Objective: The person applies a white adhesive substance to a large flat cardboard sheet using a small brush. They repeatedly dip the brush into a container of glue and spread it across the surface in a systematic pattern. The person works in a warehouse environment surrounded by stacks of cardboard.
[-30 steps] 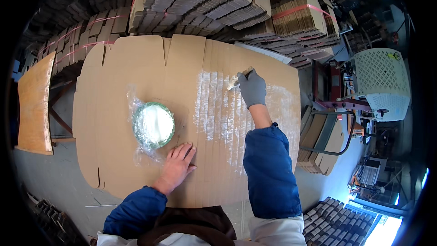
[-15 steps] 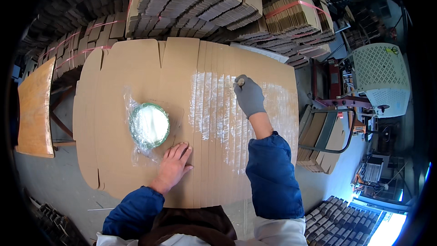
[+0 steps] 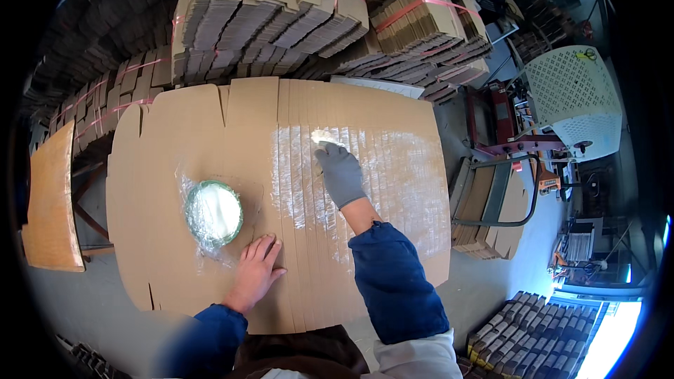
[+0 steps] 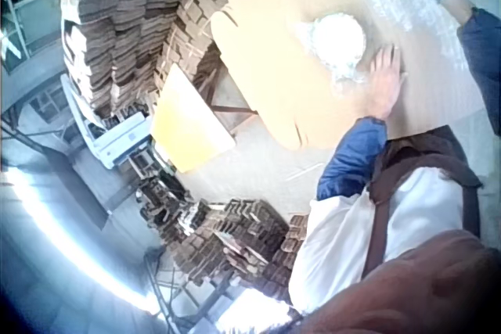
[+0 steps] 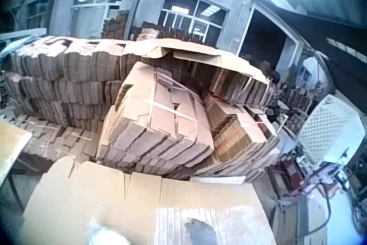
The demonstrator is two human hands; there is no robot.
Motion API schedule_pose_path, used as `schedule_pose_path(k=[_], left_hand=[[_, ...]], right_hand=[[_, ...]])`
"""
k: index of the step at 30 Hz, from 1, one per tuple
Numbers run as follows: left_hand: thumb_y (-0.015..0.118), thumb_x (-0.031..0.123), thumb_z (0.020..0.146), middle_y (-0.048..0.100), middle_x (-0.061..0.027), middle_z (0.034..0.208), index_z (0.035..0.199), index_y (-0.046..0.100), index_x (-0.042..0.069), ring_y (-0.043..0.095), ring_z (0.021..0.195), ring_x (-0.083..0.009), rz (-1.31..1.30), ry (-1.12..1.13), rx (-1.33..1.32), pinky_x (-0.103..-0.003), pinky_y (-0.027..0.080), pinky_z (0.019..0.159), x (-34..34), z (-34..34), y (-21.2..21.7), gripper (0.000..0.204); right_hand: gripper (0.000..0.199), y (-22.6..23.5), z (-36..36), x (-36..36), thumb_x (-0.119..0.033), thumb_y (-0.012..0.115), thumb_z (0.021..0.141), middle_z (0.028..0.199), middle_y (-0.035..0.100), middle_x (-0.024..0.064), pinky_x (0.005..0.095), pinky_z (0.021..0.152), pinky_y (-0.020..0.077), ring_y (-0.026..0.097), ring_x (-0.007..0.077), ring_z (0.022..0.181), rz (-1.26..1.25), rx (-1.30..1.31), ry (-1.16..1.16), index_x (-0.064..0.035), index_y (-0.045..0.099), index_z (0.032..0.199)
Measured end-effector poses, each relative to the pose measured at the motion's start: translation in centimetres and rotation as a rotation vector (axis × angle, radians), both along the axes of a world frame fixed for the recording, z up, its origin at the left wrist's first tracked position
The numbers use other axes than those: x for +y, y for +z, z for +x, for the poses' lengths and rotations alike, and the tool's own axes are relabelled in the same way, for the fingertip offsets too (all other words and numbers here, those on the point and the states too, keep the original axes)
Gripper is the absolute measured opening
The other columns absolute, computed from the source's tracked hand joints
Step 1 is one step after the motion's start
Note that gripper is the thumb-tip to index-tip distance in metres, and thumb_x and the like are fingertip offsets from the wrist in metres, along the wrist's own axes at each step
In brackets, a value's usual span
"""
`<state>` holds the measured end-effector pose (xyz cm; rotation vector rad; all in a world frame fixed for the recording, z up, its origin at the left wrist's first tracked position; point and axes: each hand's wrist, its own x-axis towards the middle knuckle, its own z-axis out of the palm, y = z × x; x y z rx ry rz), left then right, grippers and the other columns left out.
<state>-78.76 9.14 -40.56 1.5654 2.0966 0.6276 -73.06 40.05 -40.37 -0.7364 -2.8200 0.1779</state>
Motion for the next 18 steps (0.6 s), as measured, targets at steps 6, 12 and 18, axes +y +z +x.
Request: schedule_pose_path(k=[6,12,18], left_hand=[[0.079,0.024,0.076,0.047,-0.0112,0.142,0.134,0.053,0.004,0.042,0.134,-0.0294,-0.035,-0.011,0.005,-0.044,0.035,0.109,0.5,0.1,0.6,0.067],[0.082,0.025,0.073,0.048,-0.0126,0.142,0.135,0.054,0.005,0.044,0.132,-0.033,-0.037,0.0,0.017,-0.046,0.036,0.11,0.3,0.3,0.2,0.072],[0.082,0.025,0.073,0.048,-0.0119,0.141,0.135,0.054,0.005,0.044,0.132,-0.0318,-0.037,-0.009,0.018,-0.045,0.036,0.109,0.9,0.6,0.4,0.071]], right_hand=[[0.038,-0.7,0.0,-0.9,0.002,0.059,0.077,0.125,0.063,0.0083,0.0424,0.085,0.0552,0.063,0.0325,0.106,-0.08,0.109,-0.05,-0.0116,0.066,0.111],[0.032,-0.8,6.1,6.9,0.0,0.059,0.08,0.117,0.066,0.0111,0.0434,0.086,0.0541,0.065,0.0342,0.101,-0.12,0.075,-0.362,-0.0129,0.069,0.107],[0.029,0.3,9.0,12.1,-0.001,0.059,0.083,0.112,0.068,0.0126,0.0437,0.086,0.0537,0.065,0.035,0.103,-0.156,-0.003,-0.485,-0.0136,0.071,0.106]])
